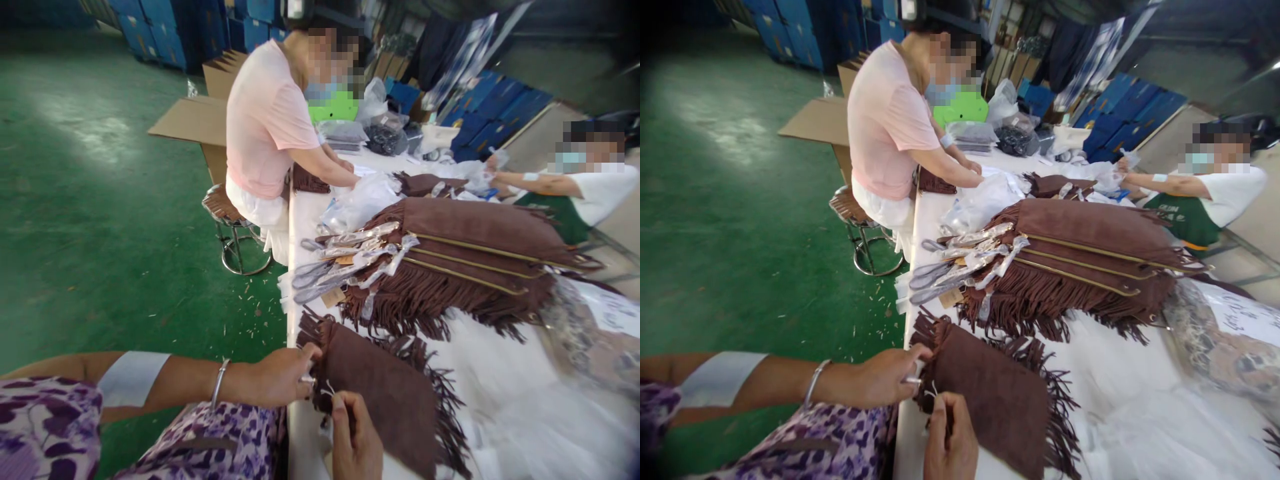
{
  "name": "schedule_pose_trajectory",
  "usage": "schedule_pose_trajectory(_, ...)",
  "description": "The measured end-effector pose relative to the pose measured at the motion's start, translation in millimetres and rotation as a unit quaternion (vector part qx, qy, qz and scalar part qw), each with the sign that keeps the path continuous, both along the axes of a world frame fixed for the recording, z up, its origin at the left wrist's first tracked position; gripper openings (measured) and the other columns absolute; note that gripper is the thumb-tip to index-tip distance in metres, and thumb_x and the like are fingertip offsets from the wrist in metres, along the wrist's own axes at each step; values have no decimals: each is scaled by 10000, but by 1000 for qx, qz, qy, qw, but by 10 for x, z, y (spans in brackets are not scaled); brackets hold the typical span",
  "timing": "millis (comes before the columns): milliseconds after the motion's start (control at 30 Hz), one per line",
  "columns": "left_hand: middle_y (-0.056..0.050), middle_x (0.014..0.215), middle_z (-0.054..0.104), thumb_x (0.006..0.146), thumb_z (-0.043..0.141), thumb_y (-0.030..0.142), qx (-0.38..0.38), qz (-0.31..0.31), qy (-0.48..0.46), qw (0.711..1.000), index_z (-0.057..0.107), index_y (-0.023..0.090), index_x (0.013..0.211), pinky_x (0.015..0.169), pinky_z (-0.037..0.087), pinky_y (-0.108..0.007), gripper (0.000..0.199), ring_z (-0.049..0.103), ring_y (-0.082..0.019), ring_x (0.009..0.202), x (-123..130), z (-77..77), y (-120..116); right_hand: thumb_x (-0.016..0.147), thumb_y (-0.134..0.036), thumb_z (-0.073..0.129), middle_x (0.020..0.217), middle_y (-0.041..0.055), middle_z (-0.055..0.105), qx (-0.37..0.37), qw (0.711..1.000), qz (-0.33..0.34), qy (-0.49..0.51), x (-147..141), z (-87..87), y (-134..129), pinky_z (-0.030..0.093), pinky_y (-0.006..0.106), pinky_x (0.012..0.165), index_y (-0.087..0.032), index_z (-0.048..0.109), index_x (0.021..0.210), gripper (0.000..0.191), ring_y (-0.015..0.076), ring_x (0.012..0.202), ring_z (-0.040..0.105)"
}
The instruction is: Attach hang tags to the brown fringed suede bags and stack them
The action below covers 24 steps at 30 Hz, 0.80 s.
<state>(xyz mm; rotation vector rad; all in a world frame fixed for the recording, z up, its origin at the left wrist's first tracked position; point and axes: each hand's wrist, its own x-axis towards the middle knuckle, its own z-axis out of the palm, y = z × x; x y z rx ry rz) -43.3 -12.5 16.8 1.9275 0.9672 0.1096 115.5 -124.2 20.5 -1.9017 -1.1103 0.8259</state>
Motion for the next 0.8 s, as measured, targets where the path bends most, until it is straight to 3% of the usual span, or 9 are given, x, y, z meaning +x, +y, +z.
schedule_pose_trajectory(100,-32,905,683,754,623,230,17,-35,16,999,525,222,1202,687,468,-256,458,655,-227,835,-49,31,3,875,-613,459,611,-43,567,-13,1000,-1,-11,-25,-17,20,387,228,567,-228,609,785,423,130,549,512)
schedule_pose_trajectory(233,-8,858,705,761,630,241,30,-52,18,998,651,236,997,656,449,-223,237,662,-205,808,-78,-63,18,878,-631,435,702,-18,656,-8,998,-20,-52,-52,-53,26,427,234,617,-228,660,864,461,146,609,593)
schedule_pose_trajectory(467,15,674,659,749,589,171,-81,-39,-35,995,649,169,735,533,388,-156,62,612,-118,620,-97,-223,70,855,-660,473,758,-24,685,-34,996,-5,-87,-69,-98,8,428,218,637,-263,695,883,456,131,652,627)
schedule_pose_trajectory(633,28,617,622,771,564,262,-231,-10,-48,972,627,173,747,472,401,-170,112,582,-114,500,-128,-300,58,849,-679,477,802,-13,705,-30,995,-5,-92,-96,-117,-12,434,218,651,-280,720,906,471,135,682,642)
schedule_pose_trajectory(800,28,612,627,757,547,233,-220,2,-41,975,641,175,791,460,357,-172,116,554,-111,493,-133,-325,39,882,-644,461,727,-7,676,3,996,-4,-86,-110,-109,0,430,224,620,-258,724,887,467,134,621,608)
